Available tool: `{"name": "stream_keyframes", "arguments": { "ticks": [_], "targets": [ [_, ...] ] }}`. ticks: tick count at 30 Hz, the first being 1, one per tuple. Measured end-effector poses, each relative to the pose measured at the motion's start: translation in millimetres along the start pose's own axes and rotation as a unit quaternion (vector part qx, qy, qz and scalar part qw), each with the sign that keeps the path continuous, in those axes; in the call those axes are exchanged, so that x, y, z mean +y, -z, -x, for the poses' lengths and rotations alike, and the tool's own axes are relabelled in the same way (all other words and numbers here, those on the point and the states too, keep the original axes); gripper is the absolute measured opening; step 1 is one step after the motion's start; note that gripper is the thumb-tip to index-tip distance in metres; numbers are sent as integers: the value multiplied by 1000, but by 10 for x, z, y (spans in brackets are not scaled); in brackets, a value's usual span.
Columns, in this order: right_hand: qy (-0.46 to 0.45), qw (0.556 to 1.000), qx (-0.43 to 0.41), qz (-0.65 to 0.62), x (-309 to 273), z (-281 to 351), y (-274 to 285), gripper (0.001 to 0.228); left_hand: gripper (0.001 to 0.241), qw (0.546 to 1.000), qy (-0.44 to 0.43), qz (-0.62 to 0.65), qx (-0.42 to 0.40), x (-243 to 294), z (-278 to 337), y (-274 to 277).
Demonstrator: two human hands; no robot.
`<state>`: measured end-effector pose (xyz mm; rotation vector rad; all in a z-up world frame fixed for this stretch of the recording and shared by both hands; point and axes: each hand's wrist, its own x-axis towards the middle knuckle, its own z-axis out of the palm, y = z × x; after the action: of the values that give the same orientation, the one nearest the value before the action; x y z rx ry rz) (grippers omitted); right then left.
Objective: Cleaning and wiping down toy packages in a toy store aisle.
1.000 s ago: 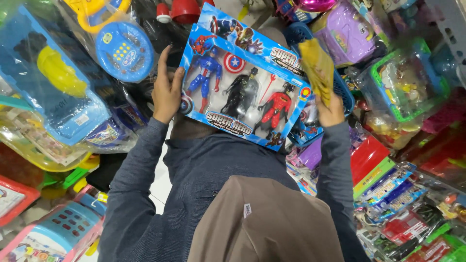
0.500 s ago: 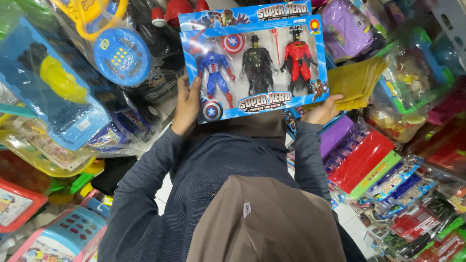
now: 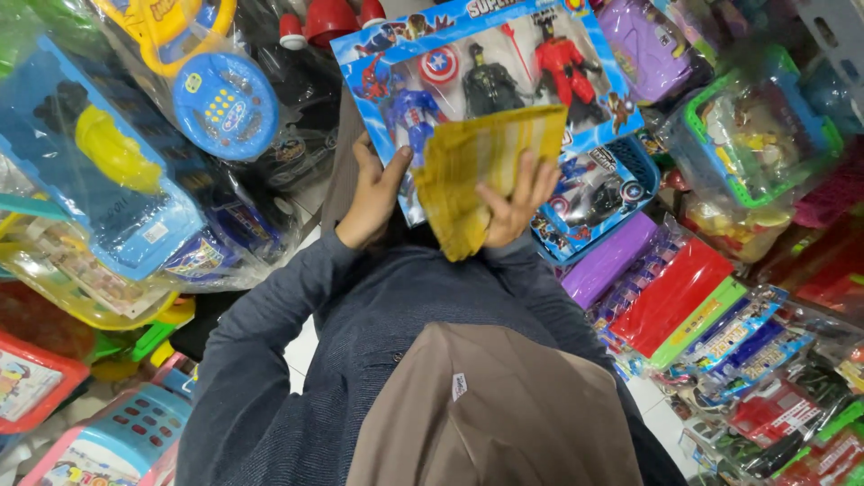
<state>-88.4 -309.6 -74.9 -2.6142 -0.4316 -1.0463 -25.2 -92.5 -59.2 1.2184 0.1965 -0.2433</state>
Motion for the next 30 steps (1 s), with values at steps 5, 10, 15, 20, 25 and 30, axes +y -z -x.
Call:
{"name": "stream_keyframes", "arguments": {
  "ticks": [5,10,15,20,25,30],
  "targets": [
    [-201,964,30,-172,-84,454,-370,82,65,998,43,49,-9,80,-9,10],
    [-161,960,-49,-224,11,977,-645,110,69,993,104,35,-45,-136,-47,184],
    [-105,994,8,-13,198,505,-368,84,60,996,63,53,-16,126,10,124],
    [-161,979,-93,-82,-149,739,-380,63,63,999,35,12,-33,55,15,177],
    [-163,964,-196,71,178,274,89,66,62,991,-45,-112,-65,280,-1,632],
    [-229,949,-219,0,20,-150,281,94,65,968,-87,-212,-102,264,-36,800]
  ]
}}
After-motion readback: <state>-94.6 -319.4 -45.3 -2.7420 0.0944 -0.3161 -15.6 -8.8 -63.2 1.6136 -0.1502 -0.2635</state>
